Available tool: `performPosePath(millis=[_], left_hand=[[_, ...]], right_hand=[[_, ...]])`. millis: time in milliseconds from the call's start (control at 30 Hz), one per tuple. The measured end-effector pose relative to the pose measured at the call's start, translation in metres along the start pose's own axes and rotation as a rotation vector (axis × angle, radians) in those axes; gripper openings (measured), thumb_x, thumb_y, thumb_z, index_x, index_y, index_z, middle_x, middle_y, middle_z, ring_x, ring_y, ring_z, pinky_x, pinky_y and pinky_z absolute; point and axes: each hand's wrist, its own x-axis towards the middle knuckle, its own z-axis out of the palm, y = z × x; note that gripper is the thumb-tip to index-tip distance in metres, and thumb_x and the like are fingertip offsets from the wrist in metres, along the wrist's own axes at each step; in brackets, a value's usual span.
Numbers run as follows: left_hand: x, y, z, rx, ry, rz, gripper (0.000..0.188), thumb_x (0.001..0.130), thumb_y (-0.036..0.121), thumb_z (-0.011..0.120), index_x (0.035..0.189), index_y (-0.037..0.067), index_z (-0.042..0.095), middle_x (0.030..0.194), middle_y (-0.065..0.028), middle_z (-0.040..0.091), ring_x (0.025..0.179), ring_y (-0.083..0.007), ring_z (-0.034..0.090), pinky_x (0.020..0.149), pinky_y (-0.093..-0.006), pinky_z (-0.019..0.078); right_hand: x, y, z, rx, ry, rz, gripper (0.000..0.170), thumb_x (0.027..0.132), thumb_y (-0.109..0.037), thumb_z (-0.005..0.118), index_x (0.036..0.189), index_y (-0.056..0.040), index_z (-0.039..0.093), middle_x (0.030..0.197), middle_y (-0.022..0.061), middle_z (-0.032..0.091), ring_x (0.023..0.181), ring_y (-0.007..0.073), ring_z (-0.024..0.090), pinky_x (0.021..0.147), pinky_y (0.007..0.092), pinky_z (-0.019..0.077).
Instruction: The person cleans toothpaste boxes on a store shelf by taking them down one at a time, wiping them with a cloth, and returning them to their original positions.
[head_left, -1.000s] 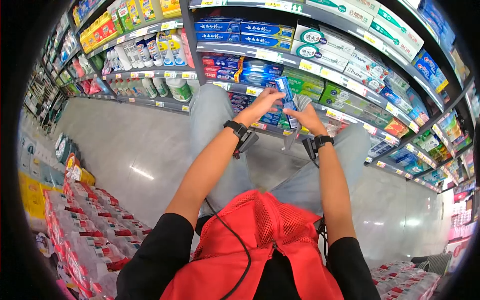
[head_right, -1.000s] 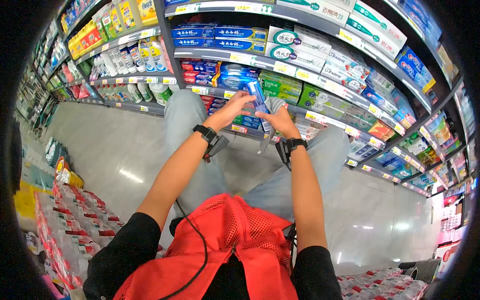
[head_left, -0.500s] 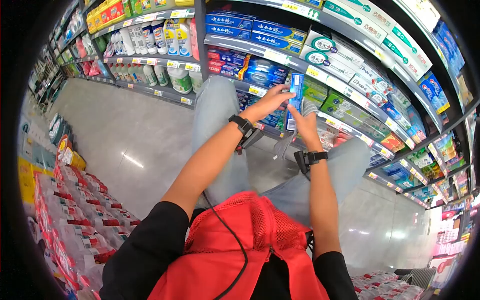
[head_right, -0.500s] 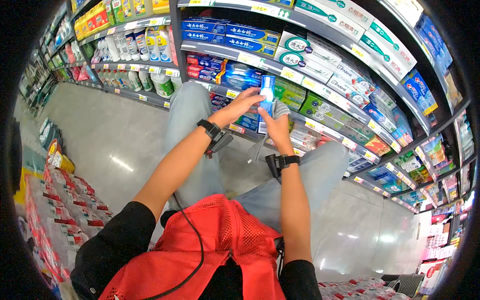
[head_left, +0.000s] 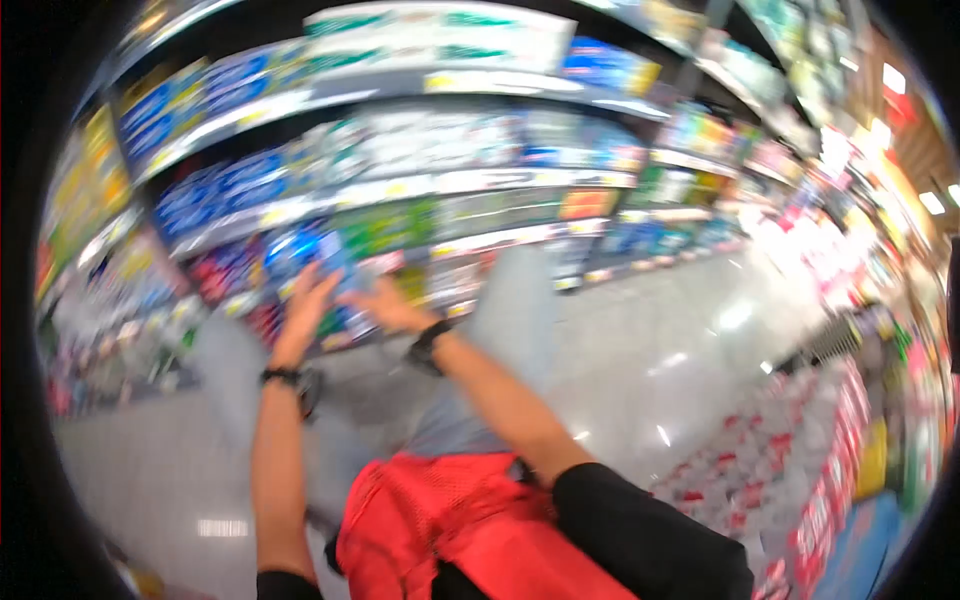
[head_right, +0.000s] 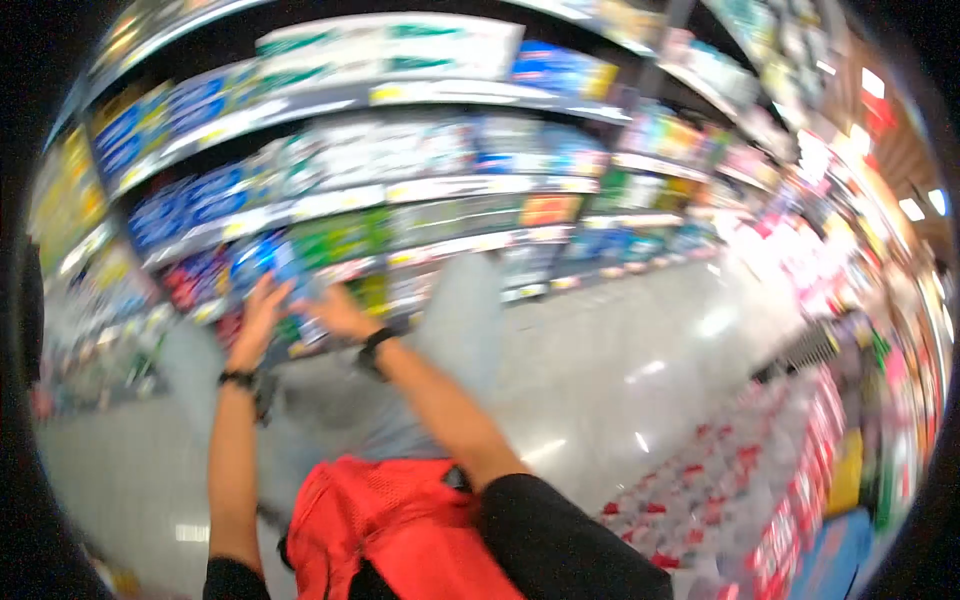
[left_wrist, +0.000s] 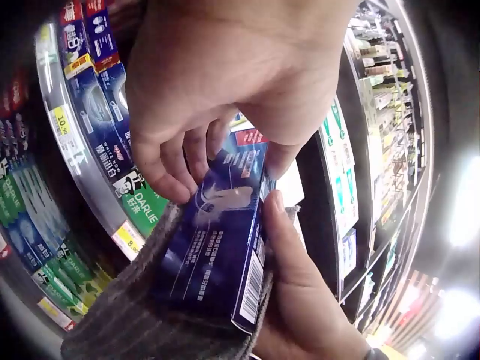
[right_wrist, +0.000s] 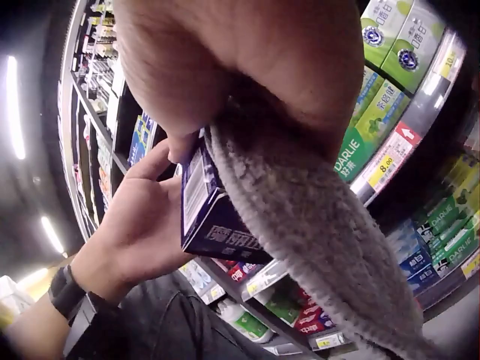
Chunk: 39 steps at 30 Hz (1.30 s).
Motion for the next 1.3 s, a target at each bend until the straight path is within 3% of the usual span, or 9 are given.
performPosePath(millis=[200, 333, 400, 467, 533, 633, 933, 1200, 1300], left_hand=[[-0.001, 0.004, 0.0, 0.154, -0.01, 0.032, 0.06, 0.095, 0.031, 0.068, 0.144, 0.008, 0.043, 0.13, -0.0114, 0.056, 0.115, -0.0201, 0.055, 0.086, -0.0348, 0.0499], [-0.012, 0.018, 0.016, 0.073, 0.065, -0.015, 0.056, 0.099, 0.034, 0.062, 0.143, 0.003, 0.046, 0.133, -0.0116, 0.056, 0.12, -0.0211, 0.053, 0.093, -0.0361, 0.047], [0.009, -0.02, -0.002, 0.085, 0.074, 0.063, 0.053, 0.101, 0.035, 0.059, 0.14, -0.001, 0.049, 0.133, -0.011, 0.056, 0.12, -0.0204, 0.053, 0.096, -0.0348, 0.045], [0.008, -0.019, -0.003, 0.127, 0.084, 0.111, 0.05, 0.104, 0.034, 0.052, 0.132, -0.007, 0.055, 0.129, -0.0086, 0.059, 0.118, -0.0174, 0.053, 0.102, -0.0316, 0.0398], [-0.013, 0.005, 0.01, 0.197, -0.063, 0.018, 0.052, 0.104, 0.034, 0.053, 0.14, -0.004, 0.052, 0.132, -0.0115, 0.058, 0.121, -0.0193, 0.052, 0.105, -0.0302, 0.0379], [-0.015, -0.013, 0.023, 0.374, -0.227, 0.172, 0.039, 0.106, 0.031, 0.051, 0.123, -0.002, 0.063, 0.094, 0.0025, 0.059, 0.083, -0.009, 0.048, 0.076, -0.0258, 0.0422], [0.0, -0.038, 0.018, 0.312, -0.353, 0.032, 0.042, 0.108, 0.039, 0.043, 0.111, 0.001, 0.061, 0.075, -0.0037, 0.061, 0.056, -0.0134, 0.06, 0.052, -0.0303, 0.0546], [-0.014, -0.012, 0.025, 0.408, -0.304, -0.047, 0.046, 0.109, 0.038, 0.04, 0.108, -0.002, 0.063, 0.09, -0.004, 0.06, 0.082, -0.0127, 0.051, 0.077, -0.0298, 0.0448], [-0.021, -0.013, 0.027, 0.358, -0.342, -0.081, 0.04, 0.102, 0.035, 0.056, 0.117, -0.001, 0.061, 0.096, -0.0027, 0.062, 0.084, -0.0124, 0.054, 0.079, -0.0295, 0.0468]], right_hand=[[-0.004, 0.013, 0.016, 0.216, 0.149, -0.085, 0.039, 0.099, -0.04, 0.065, 0.114, -0.0046, 0.064, 0.091, 0.0002, 0.061, 0.08, 0.0095, 0.052, 0.068, 0.0301, 0.0474], [-0.007, 0.002, 0.009, -0.104, 0.182, 0.257, 0.054, 0.101, -0.051, 0.057, 0.091, 0.0024, 0.062, 0.084, 0.0059, 0.059, 0.077, 0.0131, 0.051, 0.069, 0.0343, 0.0456], [-0.018, -0.032, 0.011, 0.147, 0.266, 0.156, 0.059, 0.104, -0.052, 0.05, 0.103, 0.0052, 0.063, 0.093, 0.0081, 0.063, 0.087, 0.0152, 0.055, 0.079, 0.034, 0.0473], [0.024, 0.072, 0.02, 0.273, 0.222, 0.192, 0.061, 0.108, -0.048, 0.042, 0.144, 0.001, 0.048, 0.13, 0.0098, 0.062, 0.116, 0.0186, 0.056, 0.102, 0.0308, 0.0427], [0.02, 0.048, 0.021, 0.4, 0.463, -0.055, 0.057, 0.108, -0.046, 0.04, 0.148, -0.0052, 0.044, 0.135, 0.0082, 0.059, 0.121, 0.0179, 0.055, 0.104, 0.0322, 0.0417], [0.032, 0.054, 0.009, 0.646, 0.724, 0.155, 0.052, 0.11, -0.043, 0.037, 0.15, -0.0102, 0.043, 0.138, 0.0067, 0.057, 0.124, 0.0163, 0.052, 0.106, 0.0327, 0.0401], [0.02, 0.037, -0.035, 1.08, 0.708, 0.133, 0.05, 0.11, -0.044, 0.035, 0.145, -0.0101, 0.048, 0.118, 0.0058, 0.066, 0.107, 0.0164, 0.063, 0.097, 0.0323, 0.0481], [0.008, 0.018, -0.019, 0.478, 0.442, 0.221, 0.049, 0.107, -0.044, 0.044, 0.126, -0.0039, 0.064, 0.099, 0.0038, 0.068, 0.085, 0.0151, 0.063, 0.084, 0.0316, 0.0506], [-0.005, -0.017, -0.018, 0.102, 0.425, -0.019, 0.047, 0.105, -0.039, 0.049, 0.119, 0.002, 0.066, 0.1, 0.0159, 0.067, 0.091, 0.0221, 0.063, 0.084, 0.0362, 0.0487]])
